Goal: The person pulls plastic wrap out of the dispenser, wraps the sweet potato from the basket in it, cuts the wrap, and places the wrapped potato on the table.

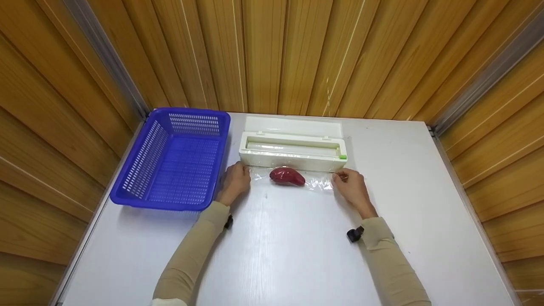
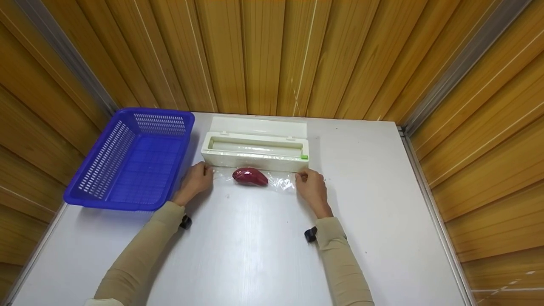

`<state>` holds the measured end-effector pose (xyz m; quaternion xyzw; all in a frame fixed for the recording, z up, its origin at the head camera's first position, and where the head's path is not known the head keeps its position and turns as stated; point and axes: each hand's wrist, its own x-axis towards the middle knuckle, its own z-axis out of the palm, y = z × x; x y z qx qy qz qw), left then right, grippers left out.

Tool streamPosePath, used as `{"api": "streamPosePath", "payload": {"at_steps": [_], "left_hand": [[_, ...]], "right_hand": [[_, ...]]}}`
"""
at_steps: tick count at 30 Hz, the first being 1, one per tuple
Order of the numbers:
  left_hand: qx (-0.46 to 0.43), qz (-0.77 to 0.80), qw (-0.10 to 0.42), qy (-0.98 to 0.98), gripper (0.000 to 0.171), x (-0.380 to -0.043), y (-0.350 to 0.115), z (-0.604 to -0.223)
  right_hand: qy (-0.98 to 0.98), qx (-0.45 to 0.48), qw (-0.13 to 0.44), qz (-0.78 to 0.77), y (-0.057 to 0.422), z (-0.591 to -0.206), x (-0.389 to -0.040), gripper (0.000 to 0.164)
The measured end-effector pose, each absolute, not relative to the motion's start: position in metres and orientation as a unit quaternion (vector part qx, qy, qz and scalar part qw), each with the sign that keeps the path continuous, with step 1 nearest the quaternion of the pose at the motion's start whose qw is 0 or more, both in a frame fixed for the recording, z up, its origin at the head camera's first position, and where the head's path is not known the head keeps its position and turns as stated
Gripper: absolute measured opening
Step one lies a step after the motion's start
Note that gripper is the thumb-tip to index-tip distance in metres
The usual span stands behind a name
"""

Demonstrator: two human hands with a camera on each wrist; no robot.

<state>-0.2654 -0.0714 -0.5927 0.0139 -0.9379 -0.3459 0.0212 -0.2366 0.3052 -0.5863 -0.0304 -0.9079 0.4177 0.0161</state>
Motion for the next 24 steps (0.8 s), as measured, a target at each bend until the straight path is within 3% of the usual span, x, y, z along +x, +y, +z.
{"api": "streamPosePath", "payload": {"at_steps": [12, 24], "left_hand": [[-0.004, -0.322, 0.097, -0.942, 0.007, -0.256, -0.065, -0.585], [-0.015, -0.317, 0.121, -0.941, 0.012, -0.248, -0.053, -0.571]], "right_hand": [[-0.908, -0.03, 0.038, 0.416, 0.312, -0.582, -0.236, 0.022], [-0.908, -0.043, 0.087, 0.408, 0.318, -0.57, -0.234, 0.02]]}}
